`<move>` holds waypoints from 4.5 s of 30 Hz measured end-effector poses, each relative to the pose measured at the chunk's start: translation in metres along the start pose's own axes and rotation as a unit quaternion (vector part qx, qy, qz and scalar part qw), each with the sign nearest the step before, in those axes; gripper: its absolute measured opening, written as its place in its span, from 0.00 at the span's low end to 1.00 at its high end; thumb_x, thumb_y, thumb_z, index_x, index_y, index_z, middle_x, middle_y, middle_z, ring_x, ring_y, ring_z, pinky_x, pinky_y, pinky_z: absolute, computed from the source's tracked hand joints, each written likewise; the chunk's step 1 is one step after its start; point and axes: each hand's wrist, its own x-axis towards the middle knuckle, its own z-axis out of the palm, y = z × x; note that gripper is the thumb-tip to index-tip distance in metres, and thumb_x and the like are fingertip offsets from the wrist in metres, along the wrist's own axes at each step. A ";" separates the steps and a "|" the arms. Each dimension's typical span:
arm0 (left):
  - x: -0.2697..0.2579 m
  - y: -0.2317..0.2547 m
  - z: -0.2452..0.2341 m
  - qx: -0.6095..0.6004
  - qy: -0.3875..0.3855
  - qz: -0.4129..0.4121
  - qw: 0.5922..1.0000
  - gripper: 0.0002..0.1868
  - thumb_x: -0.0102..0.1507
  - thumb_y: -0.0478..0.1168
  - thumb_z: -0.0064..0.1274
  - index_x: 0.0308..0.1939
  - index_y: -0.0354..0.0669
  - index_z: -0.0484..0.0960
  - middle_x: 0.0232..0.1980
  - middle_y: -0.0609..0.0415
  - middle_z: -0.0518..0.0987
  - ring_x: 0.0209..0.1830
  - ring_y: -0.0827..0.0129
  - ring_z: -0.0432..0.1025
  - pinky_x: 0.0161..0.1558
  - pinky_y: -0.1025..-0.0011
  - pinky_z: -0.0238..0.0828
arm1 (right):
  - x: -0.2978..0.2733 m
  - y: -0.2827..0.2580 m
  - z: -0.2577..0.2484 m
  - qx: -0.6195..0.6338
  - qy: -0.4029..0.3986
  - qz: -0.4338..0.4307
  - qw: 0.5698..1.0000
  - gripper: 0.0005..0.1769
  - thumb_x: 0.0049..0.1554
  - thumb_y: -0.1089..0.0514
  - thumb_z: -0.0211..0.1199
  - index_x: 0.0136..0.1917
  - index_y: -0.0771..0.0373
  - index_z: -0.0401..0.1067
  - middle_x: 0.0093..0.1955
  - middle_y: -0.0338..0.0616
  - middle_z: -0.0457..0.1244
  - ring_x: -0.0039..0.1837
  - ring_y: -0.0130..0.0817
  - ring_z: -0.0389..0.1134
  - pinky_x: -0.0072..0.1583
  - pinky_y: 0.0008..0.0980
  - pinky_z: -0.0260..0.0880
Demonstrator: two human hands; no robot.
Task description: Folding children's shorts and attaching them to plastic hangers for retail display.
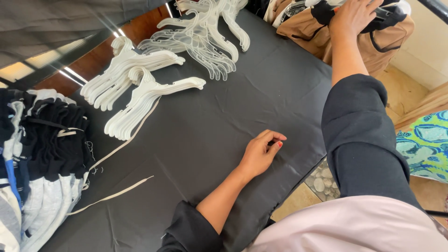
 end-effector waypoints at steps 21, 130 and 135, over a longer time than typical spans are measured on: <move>0.001 0.008 -0.008 0.012 -0.022 0.001 1.000 0.09 0.71 0.36 0.46 0.52 0.48 0.81 0.52 0.60 0.79 0.39 0.72 0.74 0.44 0.72 0.69 | 0.025 -0.051 -0.010 0.001 -0.117 -0.010 0.993 0.45 0.70 0.45 0.71 0.80 0.73 0.49 0.78 0.66 0.45 0.75 0.67 0.40 0.69 0.62 0.58; -0.252 0.050 -0.291 -0.217 0.486 0.043 0.846 0.21 0.73 0.48 0.49 0.64 0.38 0.75 0.56 0.51 0.76 0.58 0.71 0.69 0.71 0.68 0.65 | -0.366 -0.223 -0.230 0.745 -0.620 -0.003 0.245 0.18 0.55 0.64 0.71 0.58 0.62 0.74 0.47 0.53 0.70 0.49 0.50 0.76 0.50 0.54 0.79; -0.265 0.036 -0.304 -0.315 0.347 -0.010 0.883 0.12 0.71 0.40 0.47 0.54 0.36 0.75 0.36 0.48 0.79 0.37 0.64 0.79 0.52 0.64 0.79 | -0.304 -0.208 -0.211 0.655 -0.660 -0.157 0.333 0.16 0.57 0.57 0.70 0.55 0.67 0.75 0.41 0.44 0.68 0.40 0.34 0.75 0.43 0.35 0.79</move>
